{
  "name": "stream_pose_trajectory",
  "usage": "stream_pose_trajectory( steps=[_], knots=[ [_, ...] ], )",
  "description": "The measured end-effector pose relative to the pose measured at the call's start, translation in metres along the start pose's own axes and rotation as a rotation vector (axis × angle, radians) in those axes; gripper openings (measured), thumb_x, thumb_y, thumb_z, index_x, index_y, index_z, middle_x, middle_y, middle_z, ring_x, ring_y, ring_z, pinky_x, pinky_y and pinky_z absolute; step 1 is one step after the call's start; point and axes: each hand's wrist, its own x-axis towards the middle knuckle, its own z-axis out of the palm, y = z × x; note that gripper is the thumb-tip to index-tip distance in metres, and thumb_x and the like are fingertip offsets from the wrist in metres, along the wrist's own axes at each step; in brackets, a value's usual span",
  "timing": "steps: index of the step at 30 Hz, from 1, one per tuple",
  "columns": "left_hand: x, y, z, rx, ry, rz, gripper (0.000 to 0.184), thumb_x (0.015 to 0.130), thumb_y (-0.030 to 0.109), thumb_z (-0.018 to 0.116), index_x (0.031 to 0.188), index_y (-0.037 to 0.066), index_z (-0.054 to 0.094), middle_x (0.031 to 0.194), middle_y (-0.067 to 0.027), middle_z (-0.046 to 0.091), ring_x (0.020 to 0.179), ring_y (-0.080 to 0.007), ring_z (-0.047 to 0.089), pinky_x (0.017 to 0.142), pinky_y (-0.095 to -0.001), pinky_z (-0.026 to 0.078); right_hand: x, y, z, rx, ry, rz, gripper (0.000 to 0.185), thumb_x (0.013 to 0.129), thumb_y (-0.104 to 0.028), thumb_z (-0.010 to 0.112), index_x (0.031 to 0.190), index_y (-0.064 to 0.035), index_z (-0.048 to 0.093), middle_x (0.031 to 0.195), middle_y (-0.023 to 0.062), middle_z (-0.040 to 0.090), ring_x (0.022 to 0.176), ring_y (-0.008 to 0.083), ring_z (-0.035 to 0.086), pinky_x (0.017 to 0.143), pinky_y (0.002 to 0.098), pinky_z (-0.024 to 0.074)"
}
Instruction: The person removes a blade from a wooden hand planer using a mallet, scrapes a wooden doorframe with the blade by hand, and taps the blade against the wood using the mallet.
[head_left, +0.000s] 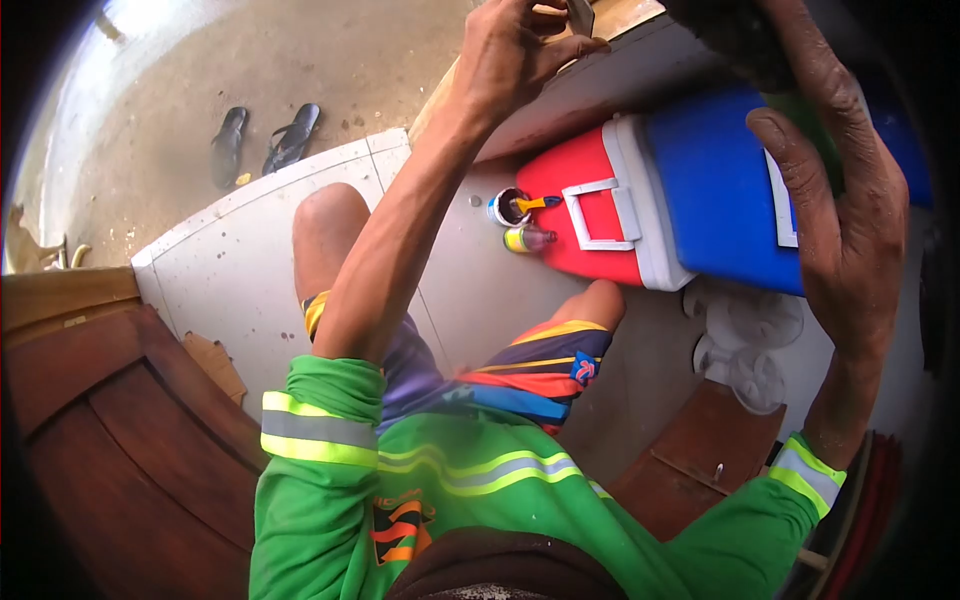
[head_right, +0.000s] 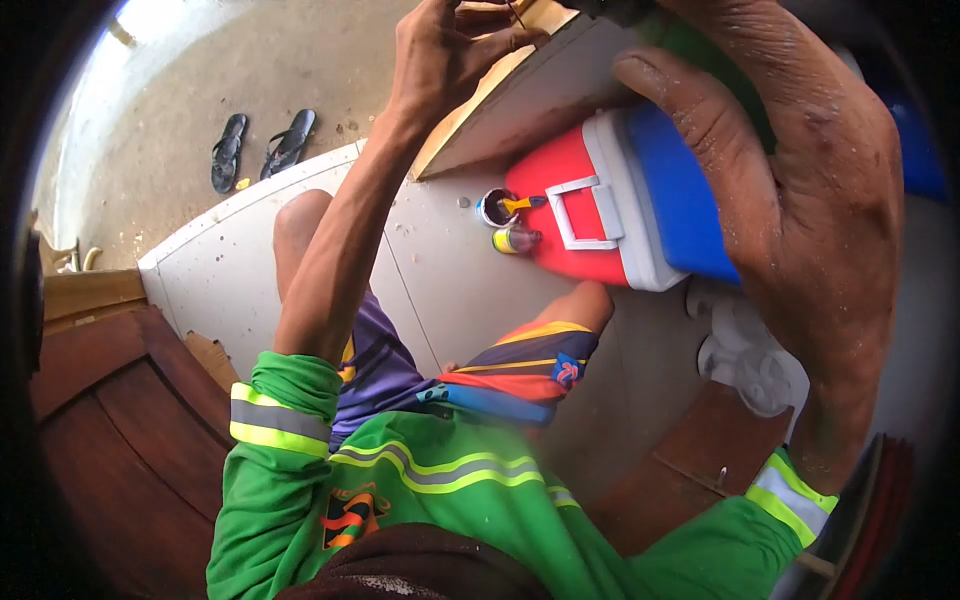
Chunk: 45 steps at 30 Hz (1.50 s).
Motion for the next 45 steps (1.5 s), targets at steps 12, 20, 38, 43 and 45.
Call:
stream_pose_trajectory(
  steps=[12, 20, 38, 43, 45],
  knots=[
    [0.008, 0.022, -0.005, 0.052, -0.106, -0.188, 0.034, 0.082, 0.007, 0.075, 0.109, -0.001, 0.057, 0.099, -0.018, 0.067, 0.09, -0.0243, 0.069, 0.074, -0.034, 0.057, -0.001, 0.004, 0.004, -0.026, 0.026, 0.041, 0.052, 0.095, -0.006, 0.049, 0.146, -0.0168, 0.042, 0.145, 0.0085, 0.047, 0.129, 0.025, 0.049, 0.107, 0.0348, 0.0382],
    [0.012, 0.024, 0.0, 0.02, -0.17, -0.213, 0.039, 0.082, 0.006, 0.075, 0.113, -0.001, 0.054, 0.098, -0.0187, 0.067, 0.088, -0.0263, 0.069, 0.071, -0.0347, 0.057, -0.004, 0.008, 0.004, -0.025, 0.064, 0.064, 0.052, 0.095, -0.007, 0.049, 0.146, -0.0175, 0.042, 0.145, 0.0086, 0.047, 0.129, 0.0253, 0.049, 0.107, 0.035, 0.0384],
    [0.011, 0.013, 0.001, 0.208, -0.15, -0.193, 0.046, 0.077, 0.008, 0.08, 0.115, -0.001, 0.057, 0.1, -0.0199, 0.068, 0.092, -0.0284, 0.071, 0.072, -0.0339, 0.058, -0.008, 0.022, 0.006, 0.041, 0.204, -0.017, 0.056, 0.092, -0.004, 0.053, 0.145, -0.0032, 0.035, 0.139, 0.0193, 0.048, 0.121, 0.0258, 0.053, 0.102, 0.0341, 0.0412],
    [0.013, 0.015, 0.001, 0.131, -0.113, -0.2, 0.044, 0.076, 0.008, 0.08, 0.112, -0.001, 0.057, 0.098, -0.0197, 0.068, 0.09, -0.0269, 0.071, 0.071, -0.0332, 0.058, -0.015, 0.017, 0.0, 0.08, 0.287, 0.027, 0.051, 0.091, -0.004, 0.056, 0.14, -0.0056, 0.043, 0.128, 0.0178, 0.055, 0.109, 0.0265, 0.057, 0.094, 0.034, 0.0445],
    [0.014, 0.019, 0.002, 0.066, -0.124, -0.222, 0.044, 0.076, 0.008, 0.081, 0.111, -0.001, 0.057, 0.098, -0.0199, 0.068, 0.09, -0.0264, 0.071, 0.071, -0.0334, 0.058, -0.015, 0.015, -0.001, 0.098, 0.277, 0.005, 0.049, 0.09, -0.004, 0.057, 0.138, -0.0065, 0.046, 0.124, 0.0171, 0.058, 0.105, 0.0267, 0.059, 0.091, 0.0339, 0.0458]
  ],
)
